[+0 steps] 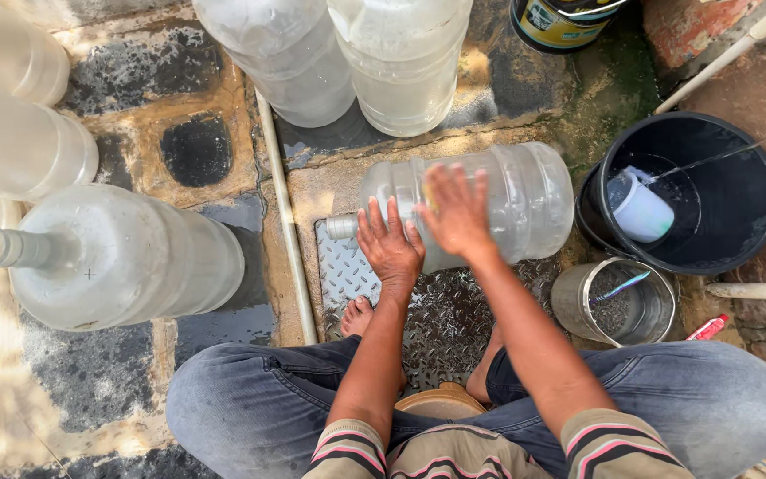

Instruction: The person scrubs the exterior of large plastic water dispenser bottles using a yellow sponge and water from a nearby bucket. They rotate the bottles to clean all sides and rinse them with water from a white jug.

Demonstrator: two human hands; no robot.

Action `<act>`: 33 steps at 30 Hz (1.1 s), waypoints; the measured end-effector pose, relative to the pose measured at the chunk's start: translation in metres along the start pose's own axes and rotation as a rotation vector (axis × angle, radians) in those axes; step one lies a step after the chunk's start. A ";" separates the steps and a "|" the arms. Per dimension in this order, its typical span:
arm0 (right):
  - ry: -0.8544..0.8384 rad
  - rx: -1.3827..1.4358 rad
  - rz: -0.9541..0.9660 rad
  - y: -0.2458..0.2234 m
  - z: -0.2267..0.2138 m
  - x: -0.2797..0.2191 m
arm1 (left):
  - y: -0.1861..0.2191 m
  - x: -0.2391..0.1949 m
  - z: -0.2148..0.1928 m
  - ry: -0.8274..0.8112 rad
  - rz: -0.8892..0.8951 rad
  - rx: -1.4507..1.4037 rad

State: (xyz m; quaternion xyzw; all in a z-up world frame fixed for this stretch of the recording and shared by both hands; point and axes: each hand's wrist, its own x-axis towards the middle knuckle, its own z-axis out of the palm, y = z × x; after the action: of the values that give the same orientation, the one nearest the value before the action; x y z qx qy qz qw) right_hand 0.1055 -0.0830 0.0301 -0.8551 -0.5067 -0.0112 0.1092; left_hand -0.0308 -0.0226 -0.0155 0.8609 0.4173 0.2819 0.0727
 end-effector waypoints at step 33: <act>-0.253 0.013 0.018 -0.001 0.011 0.011 | -0.032 0.063 -0.002 0.007 -0.049 -0.019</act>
State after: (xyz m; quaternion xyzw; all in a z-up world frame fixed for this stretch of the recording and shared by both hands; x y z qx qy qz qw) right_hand 0.1089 -0.0711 0.0213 -0.8536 -0.5086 0.1010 0.0500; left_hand -0.0225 0.0461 0.0013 0.8486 0.4360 0.2869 0.0863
